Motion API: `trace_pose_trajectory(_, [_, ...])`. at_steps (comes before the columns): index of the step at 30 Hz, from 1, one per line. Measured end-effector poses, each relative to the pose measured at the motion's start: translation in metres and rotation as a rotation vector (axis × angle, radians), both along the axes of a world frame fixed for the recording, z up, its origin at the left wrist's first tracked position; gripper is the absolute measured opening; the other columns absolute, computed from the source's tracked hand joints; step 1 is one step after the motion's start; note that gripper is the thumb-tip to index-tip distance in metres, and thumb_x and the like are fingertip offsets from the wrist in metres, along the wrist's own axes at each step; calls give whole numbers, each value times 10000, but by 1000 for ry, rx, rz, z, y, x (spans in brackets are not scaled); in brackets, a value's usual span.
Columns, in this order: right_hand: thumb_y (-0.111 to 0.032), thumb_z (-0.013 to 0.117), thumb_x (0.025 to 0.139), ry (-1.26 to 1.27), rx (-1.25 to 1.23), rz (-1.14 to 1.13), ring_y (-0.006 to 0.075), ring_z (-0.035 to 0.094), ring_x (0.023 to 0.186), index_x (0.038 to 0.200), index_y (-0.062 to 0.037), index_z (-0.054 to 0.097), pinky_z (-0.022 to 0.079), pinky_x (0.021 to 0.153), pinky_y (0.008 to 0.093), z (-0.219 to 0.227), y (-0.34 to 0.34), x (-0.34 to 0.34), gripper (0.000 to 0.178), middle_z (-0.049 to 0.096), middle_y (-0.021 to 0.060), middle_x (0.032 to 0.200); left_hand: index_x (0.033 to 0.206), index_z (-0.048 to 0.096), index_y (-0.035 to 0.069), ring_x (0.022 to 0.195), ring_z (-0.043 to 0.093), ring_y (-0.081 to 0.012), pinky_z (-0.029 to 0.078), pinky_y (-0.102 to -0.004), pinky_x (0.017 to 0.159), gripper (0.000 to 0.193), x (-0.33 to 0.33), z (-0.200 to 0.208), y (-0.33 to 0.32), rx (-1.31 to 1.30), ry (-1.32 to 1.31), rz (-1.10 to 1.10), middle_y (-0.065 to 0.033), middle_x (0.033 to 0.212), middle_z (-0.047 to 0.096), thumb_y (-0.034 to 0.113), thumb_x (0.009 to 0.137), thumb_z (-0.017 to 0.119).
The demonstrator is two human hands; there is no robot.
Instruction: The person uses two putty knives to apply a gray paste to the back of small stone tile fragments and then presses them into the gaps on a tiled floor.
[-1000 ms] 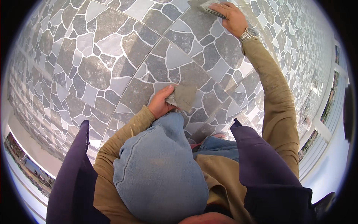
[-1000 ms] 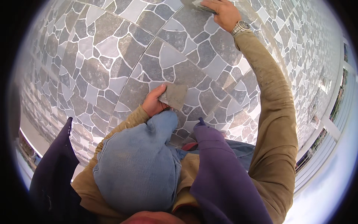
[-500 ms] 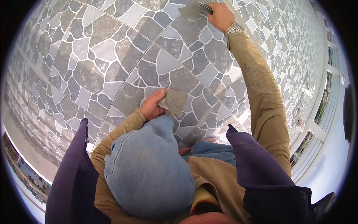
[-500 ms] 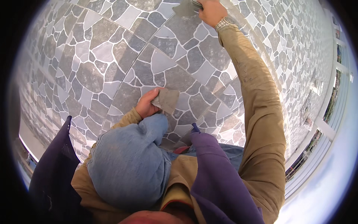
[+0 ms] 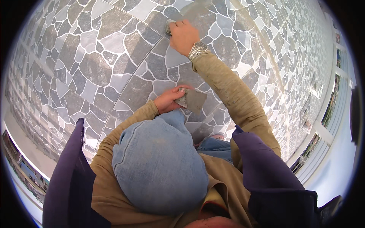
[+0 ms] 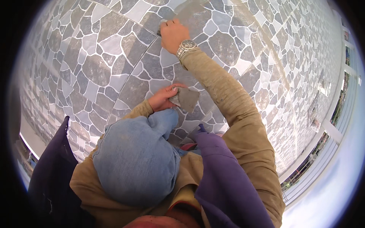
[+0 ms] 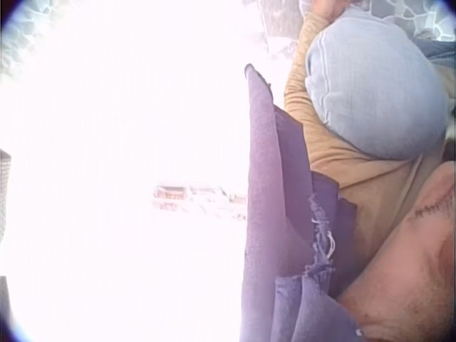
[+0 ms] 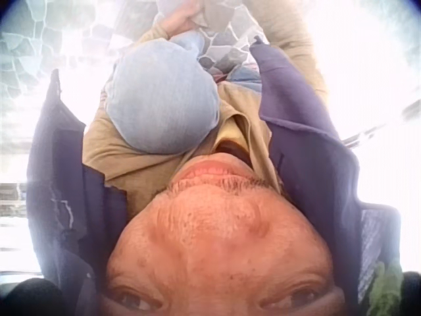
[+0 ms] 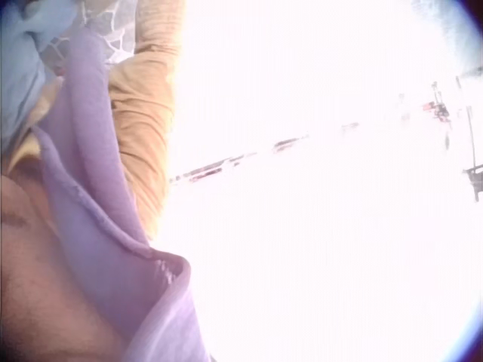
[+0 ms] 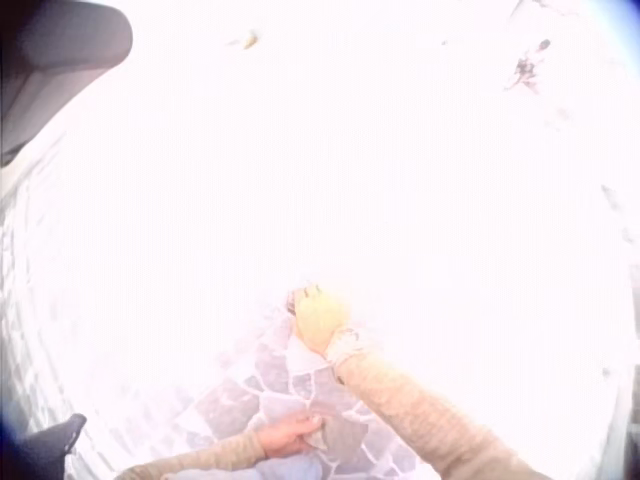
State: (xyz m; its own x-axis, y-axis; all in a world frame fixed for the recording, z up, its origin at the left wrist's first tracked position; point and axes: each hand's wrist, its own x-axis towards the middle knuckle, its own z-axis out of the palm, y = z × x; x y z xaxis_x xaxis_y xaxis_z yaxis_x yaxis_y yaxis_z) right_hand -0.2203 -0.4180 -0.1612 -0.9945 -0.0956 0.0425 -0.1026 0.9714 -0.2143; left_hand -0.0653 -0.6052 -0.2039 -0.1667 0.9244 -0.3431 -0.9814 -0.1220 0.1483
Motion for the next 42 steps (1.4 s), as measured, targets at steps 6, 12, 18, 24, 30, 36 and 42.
trace_pose_trajectory(6, [-88, 651, 767, -232, -40, 153, 338, 613, 1107, 1251, -123, 645, 553, 906, 445, 27, 32, -12, 486, 693, 71, 1165, 1458, 418, 90, 1316, 531, -276, 450, -489, 1101, 455, -5, 3, -4, 34, -23, 4, -114, 1416, 520, 336, 1080, 470])
trace_pose_trajectory(12, [22, 648, 716, 179, -38, 449, 312, 569, 1198, 1303, -131, 633, 539, 958, 417, -29, 94, -1, 607, 656, 14, 1324, 1455, 427, 91, 1305, 544, -277, 471, -484, 1072, 457, -5, 1, -1, 17, -38, -21, -115, 1412, 528, 350, 1080, 459])
trace_pose_trajectory(18, [-36, 675, 733, -234, -50, 352, 316, 588, 1130, 1265, -134, 661, 537, 947, 420, 26, 88, 23, 541, 687, 36, 1251, 1443, 448, 99, 1316, 532, -266, 469, -478, 1070, 453, -7, 1, -7, -6, -27, 6, -109, 1426, 522, 368, 1078, 455])
trace_pose_trajectory(24, [-157, 631, 827, -27, 85, -54, 367, 624, 1049, 1222, -129, 677, 537, 915, 441, 0, 108, -54, 398, 703, 100, 1179, 1468, 403, 91, 1341, 515, -283, 463, -522, 1090, 473, -7, -3, -3, 25, -30, -16, -118, 1444, 495, 367, 1085, 443])
trace_pose_trajectory(30, [-144, 676, 777, -30, -1, -19, 341, 630, 1033, 1039, -32, 669, 581, 830, 465, -1, 3, -1, 285, 678, 155, 1062, 1472, 404, 117, 1324, 529, -277, 477, -510, 1067, 452, 4, -15, 6, -11, -42, -3, -90, 1433, 510, 352, 1088, 447])
trace_pose_trajectory(36, [-99, 691, 722, -209, -107, 222, 310, 612, 1055, 1151, -87, 650, 571, 849, 438, 20, -66, 34, 431, 675, 87, 1100, 1454, 414, 127, 1291, 551, -261, 492, -496, 1040, 434, 5, -15, 6, -84, -7, 5, -76, 1408, 532, 353, 1086, 459])
trace_pose_trajectory(42, [10, 632, 753, 121, -153, 392, 269, 602, 1135, 1262, -135, 640, 561, 912, 397, -5, 21, 17, 530, 669, 18, 1262, 1470, 401, 107, 1274, 563, -282, 493, -500, 1038, 463, -1, -4, 5, -7, 17, -30, -103, 1406, 528, 366, 1088, 442])
